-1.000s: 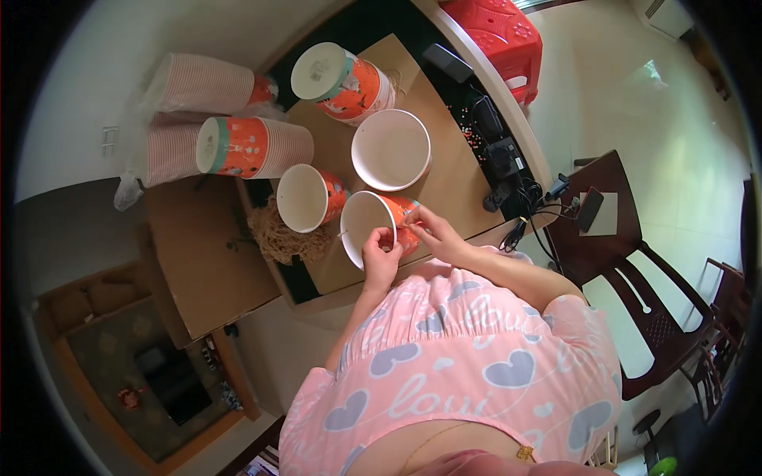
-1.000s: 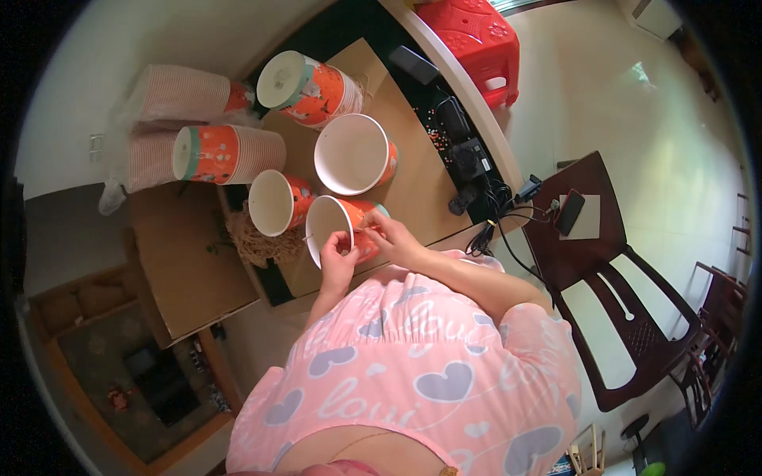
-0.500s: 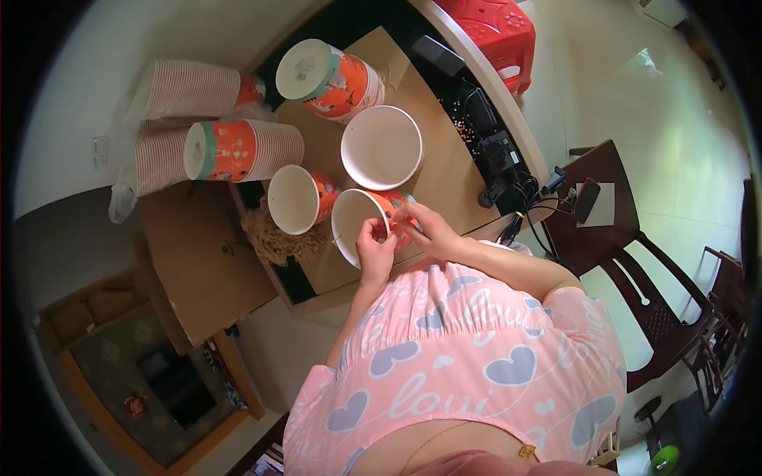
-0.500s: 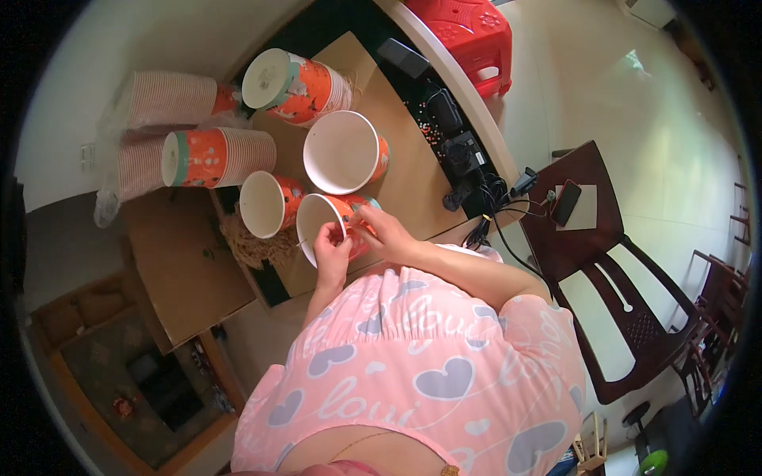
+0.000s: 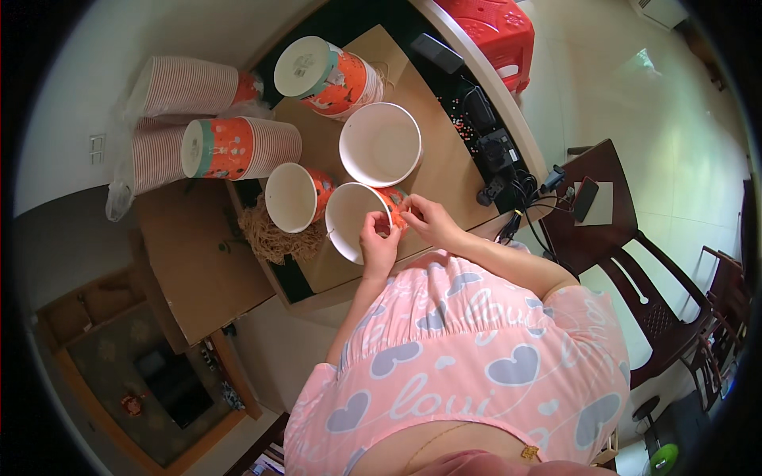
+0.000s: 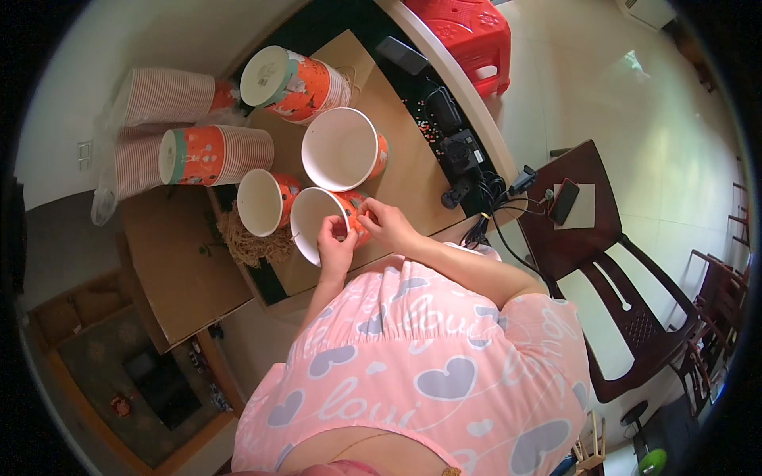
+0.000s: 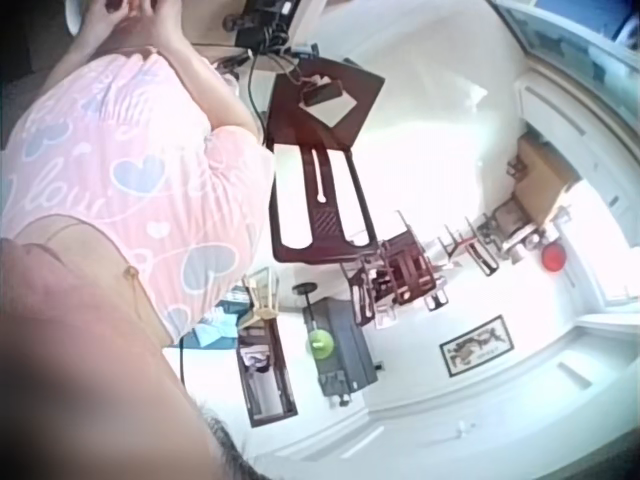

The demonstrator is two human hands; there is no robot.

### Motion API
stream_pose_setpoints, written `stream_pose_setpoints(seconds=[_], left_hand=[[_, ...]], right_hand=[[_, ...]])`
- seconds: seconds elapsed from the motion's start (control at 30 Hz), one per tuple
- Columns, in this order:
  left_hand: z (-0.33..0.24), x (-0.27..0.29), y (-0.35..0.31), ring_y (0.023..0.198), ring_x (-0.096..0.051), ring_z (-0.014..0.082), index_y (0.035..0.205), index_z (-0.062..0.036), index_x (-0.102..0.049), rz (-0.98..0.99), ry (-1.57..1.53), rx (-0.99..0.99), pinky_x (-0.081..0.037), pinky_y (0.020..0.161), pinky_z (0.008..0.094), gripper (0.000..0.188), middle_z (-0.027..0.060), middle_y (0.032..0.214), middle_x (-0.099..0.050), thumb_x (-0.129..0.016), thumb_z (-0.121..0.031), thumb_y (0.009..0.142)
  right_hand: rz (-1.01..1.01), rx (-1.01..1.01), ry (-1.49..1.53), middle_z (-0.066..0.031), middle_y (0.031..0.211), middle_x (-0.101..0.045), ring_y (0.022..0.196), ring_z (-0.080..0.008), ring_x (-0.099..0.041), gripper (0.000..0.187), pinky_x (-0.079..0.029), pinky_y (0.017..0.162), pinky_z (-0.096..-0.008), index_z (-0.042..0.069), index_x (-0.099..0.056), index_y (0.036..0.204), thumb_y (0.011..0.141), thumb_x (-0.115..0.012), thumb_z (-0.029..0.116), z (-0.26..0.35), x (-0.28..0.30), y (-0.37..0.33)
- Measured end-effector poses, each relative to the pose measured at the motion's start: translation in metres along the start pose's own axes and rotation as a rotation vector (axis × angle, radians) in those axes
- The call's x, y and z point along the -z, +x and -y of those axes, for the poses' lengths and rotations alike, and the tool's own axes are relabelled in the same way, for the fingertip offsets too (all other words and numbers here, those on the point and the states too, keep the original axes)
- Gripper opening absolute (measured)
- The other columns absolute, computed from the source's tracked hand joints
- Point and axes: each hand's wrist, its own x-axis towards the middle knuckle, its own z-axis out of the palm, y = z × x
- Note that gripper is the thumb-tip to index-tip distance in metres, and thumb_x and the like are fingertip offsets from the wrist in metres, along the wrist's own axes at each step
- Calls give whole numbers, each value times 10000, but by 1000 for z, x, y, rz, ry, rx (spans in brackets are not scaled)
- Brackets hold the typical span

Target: Wrapping rubber bands around paper cups for packaging.

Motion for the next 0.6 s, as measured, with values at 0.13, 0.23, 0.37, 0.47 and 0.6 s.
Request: stream_pose_setpoints(seconds=[0.13, 0.23, 0.37, 0.47, 0.6], left_hand=[[-8, -2, -7, 638, -530, 92, 928, -26, -545, -31, 7, -68, -458, 617, 240, 200, 9, 752, -583, -695, -84, 810], [-24, 8, -16, 621, -453, 49, 823, -44, -519, -25, -26, -40, -394, 570, 206, 187, -32, 700, -499, -640, -169, 890], [-21, 10, -16, 558, -365, 36, 705, -80, -477, 125, -238, 95, -297, 502, 204, 323, -59, 616, -416, -502, -254, 977], [-22, 6, -16, 546, -345, 29, 686, -97, -473, 194, -337, 214, -272, 490, 197, 357, -64, 606, -402, -468, -287, 989], [-15, 9, -16, 548, -352, 23, 691, -100, -477, 239, -282, 164, -274, 488, 194, 356, -64, 607, -404, -464, -291, 991]], right_hand=[[8, 14, -55, -68, 622, -545, 557, -141, -515, 124, -431, 546, -301, 36, -559, 925, 876, -591, 145, 11, 6, -9], [24, 58, -81, -78, 632, -566, 568, -168, -555, 116, -447, 554, -311, 44, -563, 924, 869, -594, 141, 23, 9, -17], [63, 108, -144, -103, 656, -592, 591, -216, -595, 120, -464, 569, -326, 49, -566, 923, 863, -602, 147, 30, 8, -26], [70, 154, -155, -108, 663, -594, 589, -216, -592, 135, -462, 568, -326, 45, -568, 931, 862, -608, 155, 25, 3, -29], [72, 161, -143, -117, 673, -601, 598, -231, -599, 145, -464, 568, -335, 45, -571, 940, 859, -611, 158, 28, 4, -28]])
